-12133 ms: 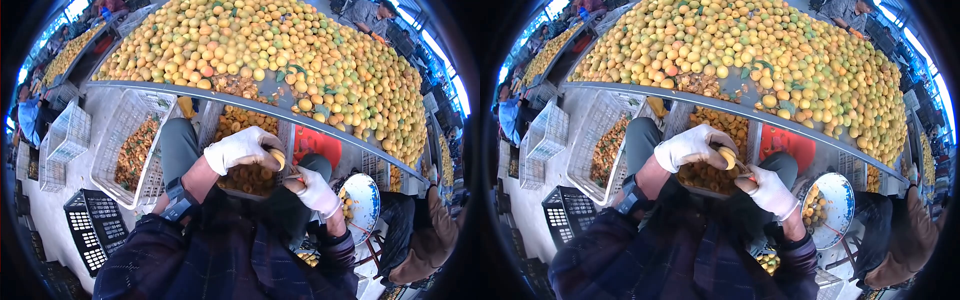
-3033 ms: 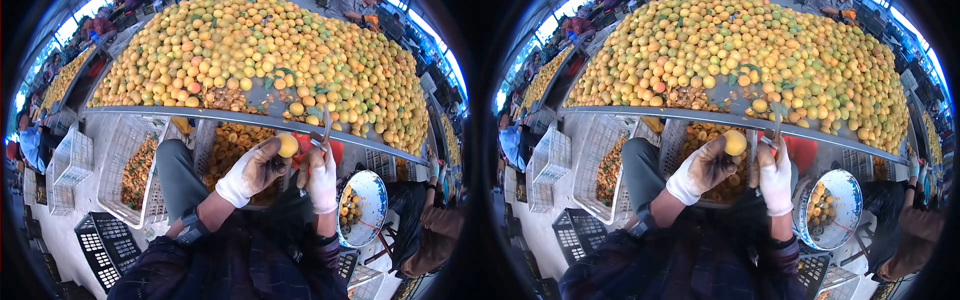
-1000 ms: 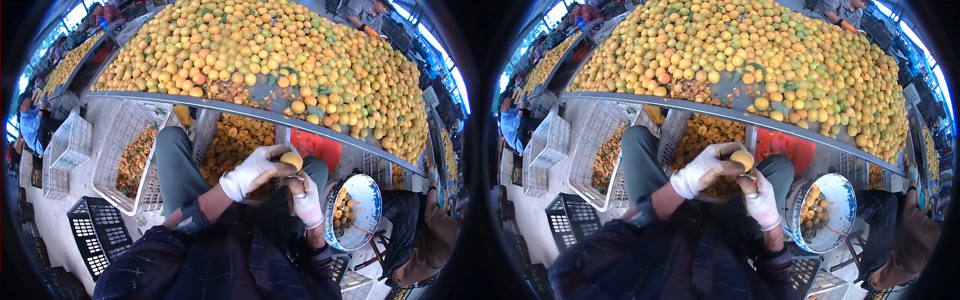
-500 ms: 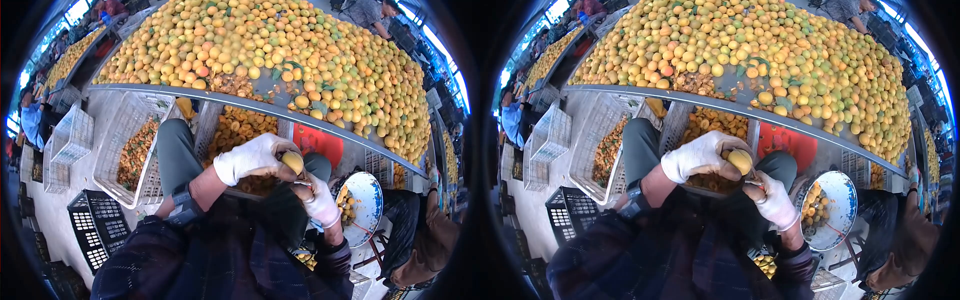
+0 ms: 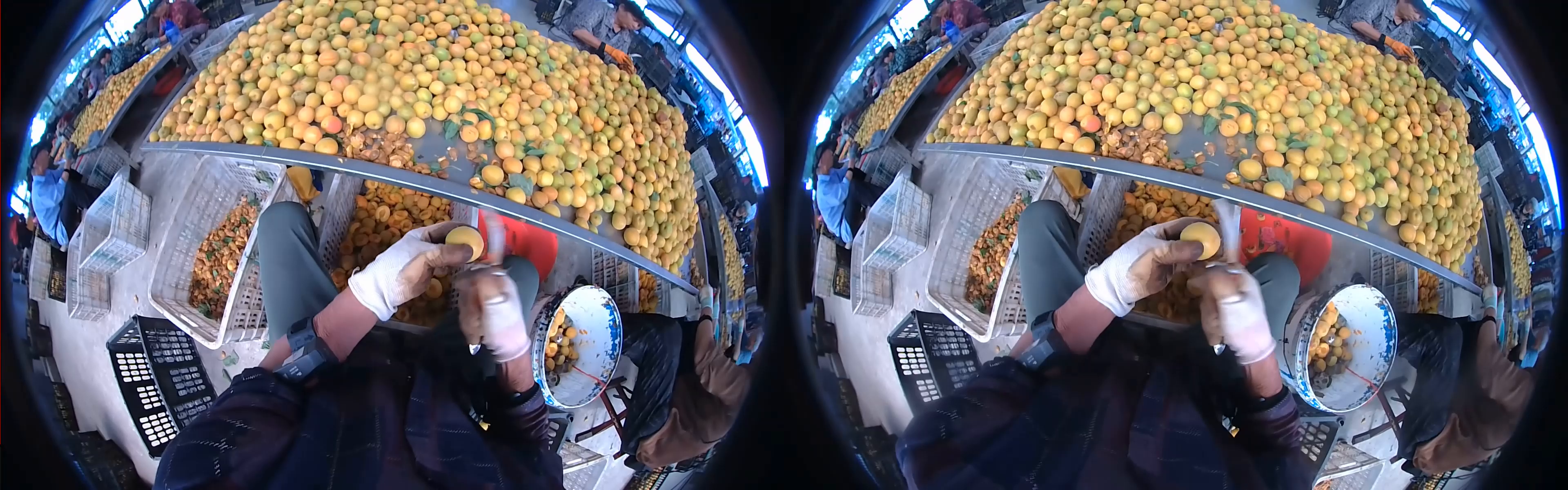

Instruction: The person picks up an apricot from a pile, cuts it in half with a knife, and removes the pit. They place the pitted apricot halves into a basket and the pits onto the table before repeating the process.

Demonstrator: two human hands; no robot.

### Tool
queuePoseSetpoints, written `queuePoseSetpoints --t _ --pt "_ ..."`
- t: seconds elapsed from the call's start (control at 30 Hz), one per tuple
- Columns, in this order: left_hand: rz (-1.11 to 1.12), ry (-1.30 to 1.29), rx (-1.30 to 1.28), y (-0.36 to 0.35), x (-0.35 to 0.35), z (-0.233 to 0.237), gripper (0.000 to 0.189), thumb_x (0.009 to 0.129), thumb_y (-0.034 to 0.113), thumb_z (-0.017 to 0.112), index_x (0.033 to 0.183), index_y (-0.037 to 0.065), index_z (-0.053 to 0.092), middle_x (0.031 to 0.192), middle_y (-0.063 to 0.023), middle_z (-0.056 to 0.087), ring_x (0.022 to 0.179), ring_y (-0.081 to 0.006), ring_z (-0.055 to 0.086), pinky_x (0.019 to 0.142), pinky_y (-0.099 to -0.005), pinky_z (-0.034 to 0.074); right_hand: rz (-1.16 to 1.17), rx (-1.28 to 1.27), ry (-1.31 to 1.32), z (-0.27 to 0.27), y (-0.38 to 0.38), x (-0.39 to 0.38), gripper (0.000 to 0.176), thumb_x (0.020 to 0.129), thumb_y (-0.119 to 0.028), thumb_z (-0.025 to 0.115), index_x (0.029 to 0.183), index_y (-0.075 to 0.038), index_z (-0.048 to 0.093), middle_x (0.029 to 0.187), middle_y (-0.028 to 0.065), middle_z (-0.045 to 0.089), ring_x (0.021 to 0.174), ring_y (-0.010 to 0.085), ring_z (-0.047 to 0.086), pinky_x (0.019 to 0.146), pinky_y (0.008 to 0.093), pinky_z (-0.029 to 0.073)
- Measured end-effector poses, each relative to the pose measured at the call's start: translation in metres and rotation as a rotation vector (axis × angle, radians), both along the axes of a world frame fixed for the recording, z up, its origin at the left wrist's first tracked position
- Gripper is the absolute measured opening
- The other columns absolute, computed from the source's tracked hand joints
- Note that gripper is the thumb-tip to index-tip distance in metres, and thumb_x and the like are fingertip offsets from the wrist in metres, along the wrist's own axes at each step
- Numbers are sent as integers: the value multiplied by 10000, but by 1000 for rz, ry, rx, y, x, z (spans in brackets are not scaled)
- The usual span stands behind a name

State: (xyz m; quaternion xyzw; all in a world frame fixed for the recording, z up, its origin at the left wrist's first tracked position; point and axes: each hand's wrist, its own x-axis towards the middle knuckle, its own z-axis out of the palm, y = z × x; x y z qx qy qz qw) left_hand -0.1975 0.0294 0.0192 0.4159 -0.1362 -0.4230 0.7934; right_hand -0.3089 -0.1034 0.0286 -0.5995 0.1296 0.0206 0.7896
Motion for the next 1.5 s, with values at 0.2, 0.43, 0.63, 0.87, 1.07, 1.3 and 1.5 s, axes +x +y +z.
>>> queuePoseSetpoints --t 0.2,0.43,0.63,0.87,1.07,1.3,1.5 --pt "-153 491 -131 -13 -16 -18 390 930 440 512 1096 87 518 926 -67 640 664 -145 613 548 -268 472 -549 112 -627 51 -13 32 494 973 -481 372 953 -16 537 437 -7 305 296 110 240 298 260 225" --pt "-107 656 -94 -20 -27 -16 442 954 481 426 1061 60 509 911 -108 624 661 -189 595 501 -248 445 -778 -108 -626 40 2 49 517 961 -490 385 1013 -1 542 436 10 305 303 119 244 314 293 250" --pt "-101 1009 -187 -26 -39 -13 404 966 449 417 1043 61 499 841 -85 564 663 -223 570 522 -277 457 -732 -101 -598 38 5 55 483 943 -486 420 895 -13 503 439 -3 335 311 97 301 322 233 243" --pt "-39 371 -105 -11 -42 -1 428 927 271 562 1236 -6 456 1009 -115 587 781 -238 611 645 -309 494 -513 338 -523 40 -7 51 428 978 -468 315 768 -118 443 420 -42 219 298 88 197 306 249 191" --pt "-26 470 -144 -15 -41 -14 442 924 244 570 1264 -9 446 1041 -122 583 809 -235 621 729 -334 507 -430 347 -581 24 -15 50 418 960 -462 386 930 -71 529 431 -18 274 298 101 224 299 261 199" --pt "-72 326 -111 -9 -32 -14 399 923 219 564 1240 -3 463 1029 -105 588 839 -215 618 725 -322 517 -134 465 -428 11 -28 58 401 973 -415 373 884 -50 512 430 20 336 314 154 319 337 284 281" --pt "-127 232 -78 -15 -21 -17 368 921 223 540 1217 17 468 998 -104 601 760 -201 635 613 -286 521 -205 201 -276 24 -34 69 157 899 -145 543 975 -10 566 633 3 494 494 128 479 438 285 386"
